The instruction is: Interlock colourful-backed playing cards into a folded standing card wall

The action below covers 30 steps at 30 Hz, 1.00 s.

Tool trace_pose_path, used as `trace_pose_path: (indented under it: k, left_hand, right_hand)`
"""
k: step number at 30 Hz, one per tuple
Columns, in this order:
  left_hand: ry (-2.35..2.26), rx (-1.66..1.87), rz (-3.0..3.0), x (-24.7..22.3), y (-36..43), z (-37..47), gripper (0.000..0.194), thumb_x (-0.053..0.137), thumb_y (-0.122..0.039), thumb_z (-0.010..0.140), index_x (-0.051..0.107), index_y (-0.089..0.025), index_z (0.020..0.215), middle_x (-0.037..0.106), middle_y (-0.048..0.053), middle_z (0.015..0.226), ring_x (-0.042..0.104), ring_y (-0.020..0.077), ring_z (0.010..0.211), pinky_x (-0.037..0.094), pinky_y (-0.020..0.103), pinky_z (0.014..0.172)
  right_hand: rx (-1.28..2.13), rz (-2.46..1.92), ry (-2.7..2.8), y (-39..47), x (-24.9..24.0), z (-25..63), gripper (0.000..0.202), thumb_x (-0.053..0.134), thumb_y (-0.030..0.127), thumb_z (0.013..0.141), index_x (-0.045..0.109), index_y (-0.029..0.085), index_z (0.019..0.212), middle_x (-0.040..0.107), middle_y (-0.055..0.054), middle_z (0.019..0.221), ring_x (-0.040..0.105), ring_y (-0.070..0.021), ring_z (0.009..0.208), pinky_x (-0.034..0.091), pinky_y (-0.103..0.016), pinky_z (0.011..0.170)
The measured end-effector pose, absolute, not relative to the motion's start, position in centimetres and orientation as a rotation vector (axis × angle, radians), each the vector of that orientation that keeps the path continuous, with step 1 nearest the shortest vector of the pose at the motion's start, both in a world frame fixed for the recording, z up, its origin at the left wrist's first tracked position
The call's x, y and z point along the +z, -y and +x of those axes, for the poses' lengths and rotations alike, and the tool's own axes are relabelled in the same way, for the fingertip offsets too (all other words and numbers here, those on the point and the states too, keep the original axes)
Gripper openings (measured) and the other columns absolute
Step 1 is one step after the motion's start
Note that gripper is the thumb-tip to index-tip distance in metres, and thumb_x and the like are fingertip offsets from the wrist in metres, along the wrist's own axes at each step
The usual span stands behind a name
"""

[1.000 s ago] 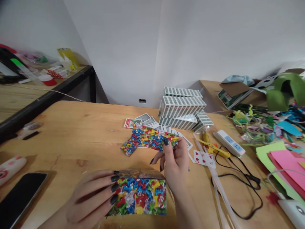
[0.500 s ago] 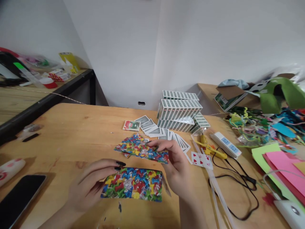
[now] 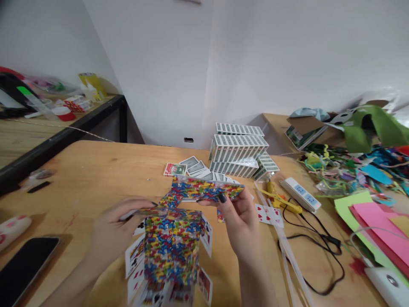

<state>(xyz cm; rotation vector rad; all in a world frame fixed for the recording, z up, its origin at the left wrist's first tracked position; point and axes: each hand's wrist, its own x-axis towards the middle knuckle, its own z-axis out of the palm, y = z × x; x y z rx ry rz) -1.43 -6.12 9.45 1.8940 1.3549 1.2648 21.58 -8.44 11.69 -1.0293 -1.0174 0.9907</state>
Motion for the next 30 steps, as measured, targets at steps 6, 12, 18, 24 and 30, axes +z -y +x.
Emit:
trace_pose_path:
  k: [6, 12, 18, 24, 30]
  left_hand:
    - [-1.404, 0.989, 1.750, 5.6, 3.8, -0.9, 0.015, 0.053, -0.026, 0.075, 0.067, -0.019, 0.076, 0.069, 0.002, 0.077, 0.063, 0.0155, 0.071, 0.050, 0.024, 0.066]
    - [-1.384, 0.916, 1.830, 2.7, 2.4, -1.1, 0.014, 0.053, -0.025, 0.074, 0.065, -0.018, 0.075, 0.069, 0.004, 0.078, 0.064, 0.0174, 0.073, 0.050, 0.027, 0.068]
    - [-1.301, 0.892, 1.749, 2.6, 2.5, -1.3, 0.019, 0.052, -0.027, 0.078, 0.064, -0.019, 0.089, 0.069, 0.005, 0.092, 0.064, 0.0182, 0.084, 0.051, 0.030, 0.076]
    - [-1.155, 1.112, 1.525, 2.4, 2.3, -1.1, 0.038, 0.058, -0.031, 0.075, 0.056, -0.017, 0.110, 0.062, 0.010, 0.112, 0.059, 0.0203, 0.100, 0.048, 0.035, 0.088]
    - [-1.312, 1.203, 1.519, 1.3, 2.4, -1.4, 0.025, 0.059, -0.036, 0.074, 0.067, -0.016, 0.087, 0.070, 0.007, 0.089, 0.065, 0.0191, 0.082, 0.053, 0.031, 0.077]
  right_hand:
    - [1.107, -0.987, 1.055, 7.0, 10.1, 20.7, 0.019, 0.058, 0.032, 0.079, 0.049, 0.025, 0.094, 0.061, -0.003, 0.098, 0.061, -0.0193, 0.085, 0.051, -0.033, 0.069]
    - [1.066, -1.087, 0.992, 5.4, 6.3, 20.0, 0.024, 0.064, 0.029, 0.073, 0.042, 0.025, 0.082, 0.059, 0.005, 0.070, 0.057, -0.0126, 0.067, 0.045, -0.024, 0.063]
    - [1.078, -1.141, 0.968, 4.4, 3.6, 19.4, 0.028, 0.065, 0.028, 0.069, 0.040, 0.024, 0.082, 0.054, 0.006, 0.062, 0.055, -0.0129, 0.062, 0.040, -0.023, 0.057]
    - [1.095, -1.172, 1.016, 4.3, 2.4, 19.3, 0.025, 0.063, 0.026, 0.069, 0.042, 0.023, 0.082, 0.056, 0.005, 0.060, 0.053, -0.0121, 0.055, 0.039, -0.022, 0.051]
    - [1.022, -1.189, 1.080, 4.3, 1.9, 18.9, 0.018, 0.061, 0.022, 0.070, 0.048, 0.022, 0.083, 0.060, 0.004, 0.064, 0.057, -0.0134, 0.061, 0.043, -0.024, 0.056]
